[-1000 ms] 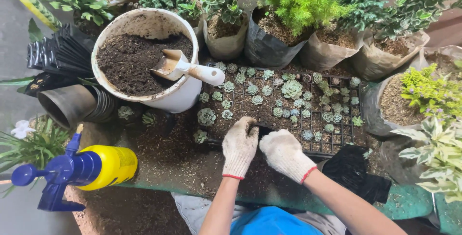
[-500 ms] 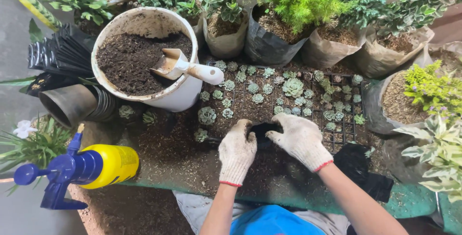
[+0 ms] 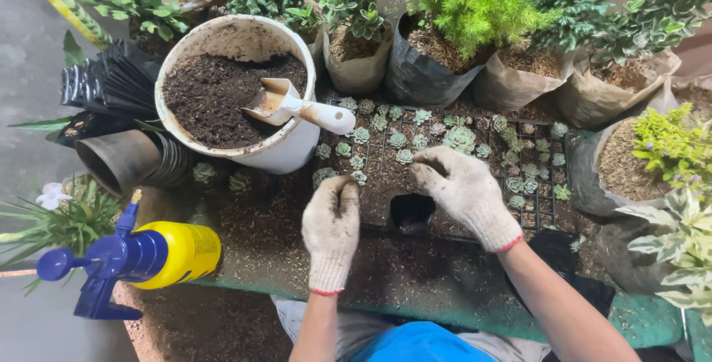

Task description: Planting small succulent cuttings into a seedling tray and filling pots with soil

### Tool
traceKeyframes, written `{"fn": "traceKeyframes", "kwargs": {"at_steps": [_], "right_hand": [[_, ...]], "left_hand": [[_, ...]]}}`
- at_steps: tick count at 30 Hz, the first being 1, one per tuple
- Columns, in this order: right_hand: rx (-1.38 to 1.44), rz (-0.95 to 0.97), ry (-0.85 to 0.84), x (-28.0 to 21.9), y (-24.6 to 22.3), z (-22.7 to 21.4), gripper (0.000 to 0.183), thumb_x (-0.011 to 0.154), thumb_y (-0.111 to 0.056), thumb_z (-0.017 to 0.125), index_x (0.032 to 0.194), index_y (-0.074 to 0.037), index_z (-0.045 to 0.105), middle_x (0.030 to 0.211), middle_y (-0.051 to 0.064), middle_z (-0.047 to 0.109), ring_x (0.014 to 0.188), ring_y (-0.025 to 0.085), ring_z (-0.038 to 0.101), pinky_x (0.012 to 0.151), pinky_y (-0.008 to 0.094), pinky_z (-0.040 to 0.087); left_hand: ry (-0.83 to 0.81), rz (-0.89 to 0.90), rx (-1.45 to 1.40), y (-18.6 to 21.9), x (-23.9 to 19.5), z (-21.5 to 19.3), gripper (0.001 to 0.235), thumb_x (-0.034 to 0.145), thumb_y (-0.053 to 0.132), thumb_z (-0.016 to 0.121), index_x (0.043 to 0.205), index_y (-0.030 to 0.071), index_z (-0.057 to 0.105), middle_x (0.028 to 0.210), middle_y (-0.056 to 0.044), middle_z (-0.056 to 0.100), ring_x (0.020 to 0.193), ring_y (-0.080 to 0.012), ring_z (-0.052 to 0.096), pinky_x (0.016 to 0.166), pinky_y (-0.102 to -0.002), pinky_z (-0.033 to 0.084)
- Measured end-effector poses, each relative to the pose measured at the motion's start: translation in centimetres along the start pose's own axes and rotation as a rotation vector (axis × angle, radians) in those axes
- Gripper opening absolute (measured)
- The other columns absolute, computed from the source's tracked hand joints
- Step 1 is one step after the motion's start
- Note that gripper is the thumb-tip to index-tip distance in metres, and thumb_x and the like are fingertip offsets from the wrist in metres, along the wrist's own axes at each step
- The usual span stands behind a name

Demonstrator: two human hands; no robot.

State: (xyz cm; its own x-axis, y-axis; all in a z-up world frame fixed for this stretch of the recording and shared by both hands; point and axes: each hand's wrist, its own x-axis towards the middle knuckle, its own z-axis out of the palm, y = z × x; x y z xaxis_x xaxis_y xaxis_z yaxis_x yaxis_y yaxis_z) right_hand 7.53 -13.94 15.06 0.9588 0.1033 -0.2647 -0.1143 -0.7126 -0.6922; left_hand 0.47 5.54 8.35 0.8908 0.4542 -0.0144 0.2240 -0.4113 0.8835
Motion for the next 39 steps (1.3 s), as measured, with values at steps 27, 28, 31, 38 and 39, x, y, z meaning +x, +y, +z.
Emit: {"fn": "traceKeyframes", "kwargs": {"at_steps": [27,28,31,38,39], "right_hand": [[-0.836,-0.604,0.225,11.6,-20.7,6.5,0.013,0.091,-0.011,0.064,0.100,-0.009,0.072,0.084,0.009,0.071,0.078,0.035,0.075,0.067,0.058,0.061],[-0.835,-0.609,0.220,11.9,-21.0,7.7,0.013,0.091,-0.011,0.064,0.100,-0.009,0.072,0.084,0.009,0.071,0.078,0.035,0.075,0.067,0.058,0.061],[-0.913,-0.881,0.349,13.1,-21.4,10.4,0.013,0.085,-0.003,0.065,0.090,-0.011,0.074,0.075,0.008,0.066,0.070,0.031,0.074,0.058,0.052,0.060],[-0.990,-1.180,0.326,11.3,-20.5,10.2,0.008,0.077,-0.006,0.069,0.084,-0.008,0.068,0.072,0.011,0.065,0.069,0.034,0.073,0.058,0.049,0.058],[-1.000,-1.120,0.248,10.8,-20.6,10.4,0.007,0.081,-0.004,0.067,0.087,-0.006,0.068,0.076,0.012,0.070,0.074,0.036,0.075,0.061,0.051,0.059]], "left_hand": [[0.754,0.258,-0.088,-7.6,19.8,-9.4,0.037,0.112,0.026,0.042,0.144,0.013,0.054,0.142,-0.017,0.054,0.136,-0.0361,0.051,0.120,-0.044,0.038],[0.759,0.255,-0.084,-7.2,19.5,-9.5,0.037,0.112,0.026,0.042,0.144,0.013,0.054,0.142,-0.017,0.054,0.136,-0.0361,0.051,0.120,-0.044,0.038],[0.748,0.249,-0.127,-6.4,19.4,-9.5,0.038,0.112,0.025,0.043,0.146,0.012,0.052,0.144,-0.017,0.053,0.138,-0.0354,0.050,0.122,-0.043,0.036],[0.739,0.197,-0.148,-5.3,18.8,-9.4,0.040,0.114,0.032,0.040,0.148,0.014,0.051,0.145,-0.016,0.053,0.139,-0.0340,0.050,0.122,-0.044,0.037],[0.731,0.163,-0.156,-5.3,18.6,-9.5,0.040,0.113,0.034,0.040,0.149,0.018,0.050,0.147,-0.013,0.052,0.141,-0.0310,0.049,0.122,-0.043,0.037]]}}
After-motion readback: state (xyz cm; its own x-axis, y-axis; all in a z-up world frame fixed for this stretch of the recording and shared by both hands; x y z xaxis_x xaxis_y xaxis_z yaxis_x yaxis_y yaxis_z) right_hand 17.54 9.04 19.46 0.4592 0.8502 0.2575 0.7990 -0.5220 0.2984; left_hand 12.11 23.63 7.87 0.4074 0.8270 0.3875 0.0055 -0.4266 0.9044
